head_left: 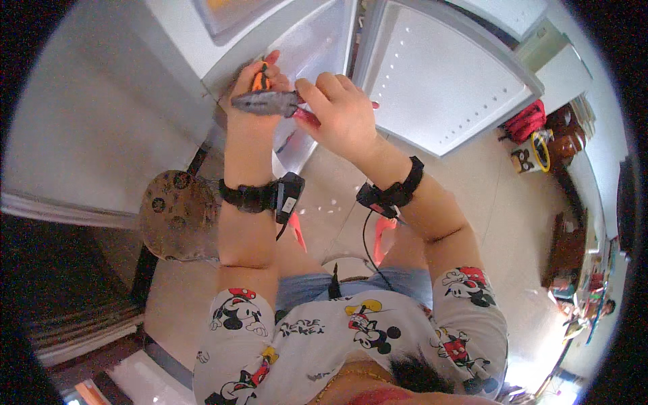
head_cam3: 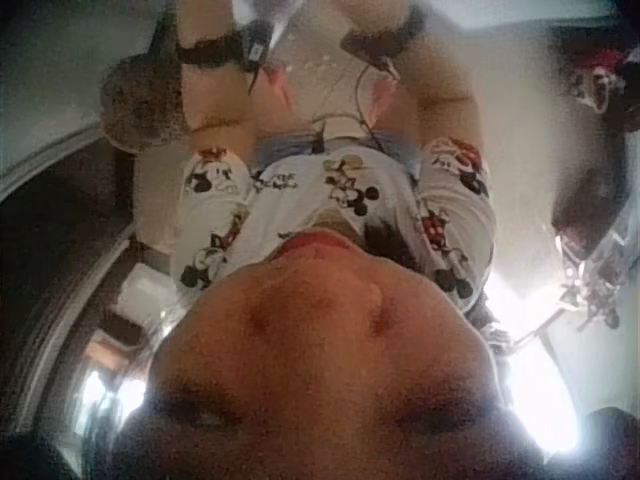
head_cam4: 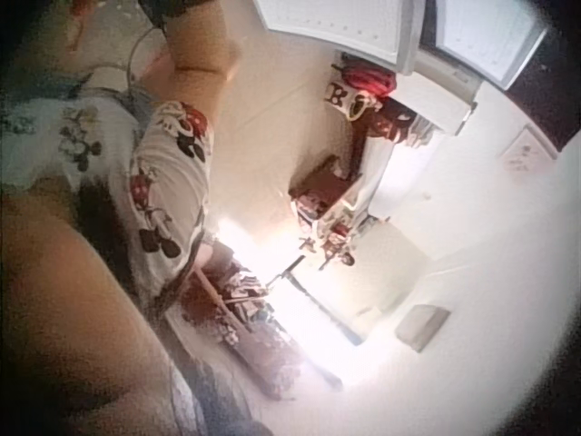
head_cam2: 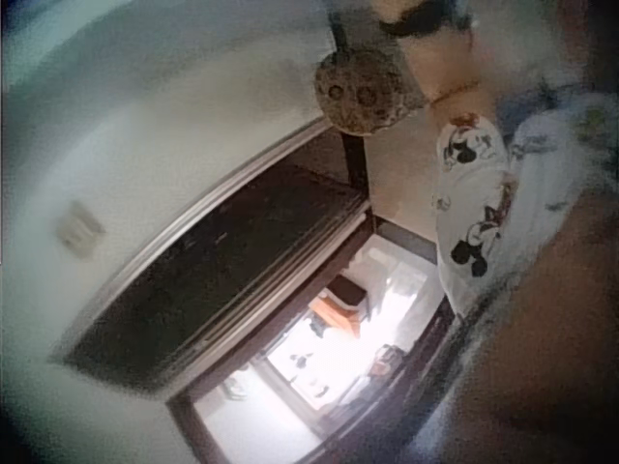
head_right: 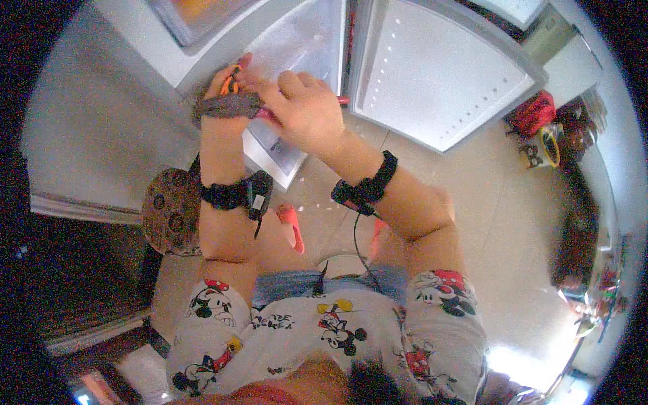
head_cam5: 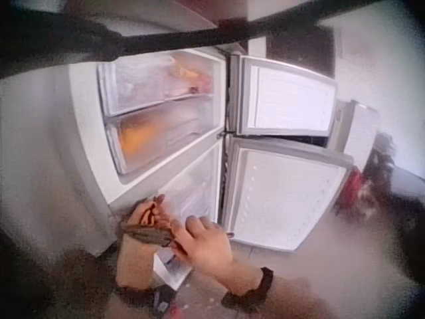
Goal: The person uses pliers and a screwdriver to manipulate parts on the bottom hinge of a refrigerator door while positioned on the floor.
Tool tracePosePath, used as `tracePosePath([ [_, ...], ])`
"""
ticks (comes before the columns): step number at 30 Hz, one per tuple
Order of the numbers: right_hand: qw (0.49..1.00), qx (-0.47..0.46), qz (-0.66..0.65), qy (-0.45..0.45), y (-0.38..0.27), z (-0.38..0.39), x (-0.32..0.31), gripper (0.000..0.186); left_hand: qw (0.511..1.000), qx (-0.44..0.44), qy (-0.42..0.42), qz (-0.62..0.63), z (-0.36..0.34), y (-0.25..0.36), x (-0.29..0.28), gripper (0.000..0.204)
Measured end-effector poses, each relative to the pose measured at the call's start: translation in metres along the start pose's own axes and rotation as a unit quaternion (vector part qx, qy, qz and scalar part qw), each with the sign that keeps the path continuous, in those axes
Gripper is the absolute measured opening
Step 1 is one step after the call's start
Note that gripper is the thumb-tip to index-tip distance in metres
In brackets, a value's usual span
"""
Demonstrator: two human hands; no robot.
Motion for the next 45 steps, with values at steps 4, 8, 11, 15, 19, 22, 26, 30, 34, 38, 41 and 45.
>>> tracePosePath([
  [4,1.000,0.015,0.009,-0.010,0.012,0.012,0.009,0.050,0.996,0.041,0.063,-0.041,0.008,-0.006,0.008,0.042],
  [8,0.999,-0.014,0.038,0.034,-0.004,0.002,-0.008,0.047,0.990,-0.109,-0.091,-0.006,-0.012,0.020,-0.011,0.046],
  [11,0.998,0.020,0.046,0.030,0.004,0.007,-0.004,0.038,0.992,-0.060,-0.114,-0.010,0.000,0.004,0.015,0.052],
  [15,0.998,0.008,0.022,0.058,-0.009,-0.005,-0.013,0.023,0.992,-0.068,0.002,-0.107,-0.003,0.040,-0.010,0.043],
  [19,0.997,0.046,0.006,0.058,-0.003,-0.005,0.001,0.019,0.991,0.030,0.075,-0.106,0.017,0.033,0.012,0.044],
  [22,0.996,0.032,0.016,0.080,-0.006,-0.005,-0.008,0.018,0.971,0.044,0.060,-0.227,0.012,0.035,0.022,0.047],
  [26,0.997,0.059,0.004,0.058,0.001,0.001,0.004,0.019,0.985,0.028,0.074,-0.156,0.010,0.029,0.008,0.046],
  [30,0.994,0.064,-0.064,0.065,-0.006,0.008,-0.008,0.031,0.978,0.016,0.091,-0.187,0.006,0.044,-0.011,0.040],
  [34,0.992,0.102,-0.069,0.036,-0.004,0.027,-0.021,0.042,0.987,0.034,0.014,-0.156,0.016,0.019,-0.003,0.034],
  [38,0.986,0.126,-0.094,0.057,-0.002,0.044,-0.031,0.049,0.971,0.085,0.061,-0.216,0.029,0.019,-0.001,0.032],
  [41,0.977,0.176,-0.115,0.038,0.004,0.051,-0.032,0.050,0.962,0.054,0.116,-0.243,0.052,0.007,0.015,0.029],
  [45,0.968,0.215,-0.109,0.074,0.023,0.070,-0.037,0.044,0.971,-0.084,0.044,-0.220,0.046,-0.032,-0.001,0.029],
])
Point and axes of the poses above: each hand's wrist, its own z-axis away from the middle knuckle, its own x-axis out of the palm, y = z × x, the point moved 8 cm from there along -z, towards the middle knuckle, and after that the axes turned 9 degrees about -x, right-handed, at the moved point
